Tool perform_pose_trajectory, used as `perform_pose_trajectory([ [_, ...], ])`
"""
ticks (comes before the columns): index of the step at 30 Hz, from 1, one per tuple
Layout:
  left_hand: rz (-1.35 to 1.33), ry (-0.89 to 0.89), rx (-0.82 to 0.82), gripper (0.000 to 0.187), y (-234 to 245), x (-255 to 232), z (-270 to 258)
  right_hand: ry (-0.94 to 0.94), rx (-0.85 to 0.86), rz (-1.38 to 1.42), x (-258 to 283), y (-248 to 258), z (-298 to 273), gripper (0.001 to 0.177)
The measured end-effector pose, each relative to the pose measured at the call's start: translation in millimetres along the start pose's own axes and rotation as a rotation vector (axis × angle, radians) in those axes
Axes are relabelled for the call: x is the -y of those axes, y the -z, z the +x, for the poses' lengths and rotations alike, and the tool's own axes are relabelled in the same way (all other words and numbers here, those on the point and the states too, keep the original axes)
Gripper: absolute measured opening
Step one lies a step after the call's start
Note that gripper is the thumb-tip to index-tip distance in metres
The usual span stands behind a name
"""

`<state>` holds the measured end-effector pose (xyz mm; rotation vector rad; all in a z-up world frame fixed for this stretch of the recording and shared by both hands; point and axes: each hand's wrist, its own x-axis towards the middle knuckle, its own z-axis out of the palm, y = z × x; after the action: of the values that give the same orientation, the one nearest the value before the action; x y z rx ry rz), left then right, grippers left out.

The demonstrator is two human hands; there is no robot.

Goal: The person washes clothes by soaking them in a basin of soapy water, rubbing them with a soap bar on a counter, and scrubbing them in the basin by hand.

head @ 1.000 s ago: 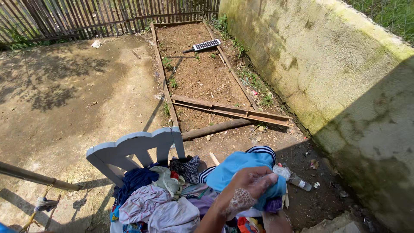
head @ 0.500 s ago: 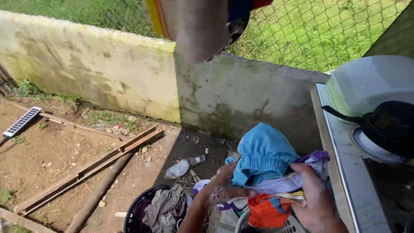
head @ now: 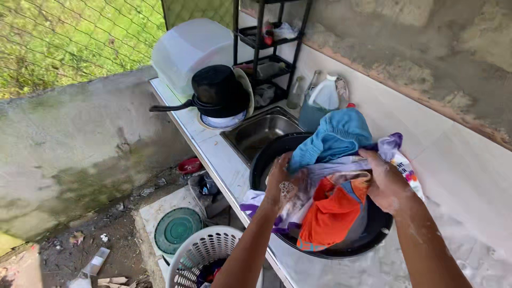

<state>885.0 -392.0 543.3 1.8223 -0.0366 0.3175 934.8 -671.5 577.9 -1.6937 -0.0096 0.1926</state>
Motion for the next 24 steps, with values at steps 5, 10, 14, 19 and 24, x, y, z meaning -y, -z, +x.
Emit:
perform_pose_trajectory([
  [5, 0.429, 0.067, 0.184, 0.098, -108, 48, 0, -0.351, 0.017, -0.293, -53, 48, -9, 0.105],
  [10, 0.833, 0.533, 0.685, 0.114, -157, 92, 11, -0.438, 0.056, -0.635, -116, 42, 27, 0.108],
  [14, 1.16, 0.268, 0.826, 0.062, -178, 147, 19, -0.122, 0.025, -0.906, -205, 36, 95, 0.108],
  [19, 0.953, 0.204, 0.87, 0.065, -159, 206, 81, -0.302, -0.088, -0.958, -283, -27, 114, 0.084],
  [24, 0.939, 0.257, 0.961, 0.067, -180, 245, 142, -0.491, 0.095, -0.892, -311, -76, 83, 0.079],
])
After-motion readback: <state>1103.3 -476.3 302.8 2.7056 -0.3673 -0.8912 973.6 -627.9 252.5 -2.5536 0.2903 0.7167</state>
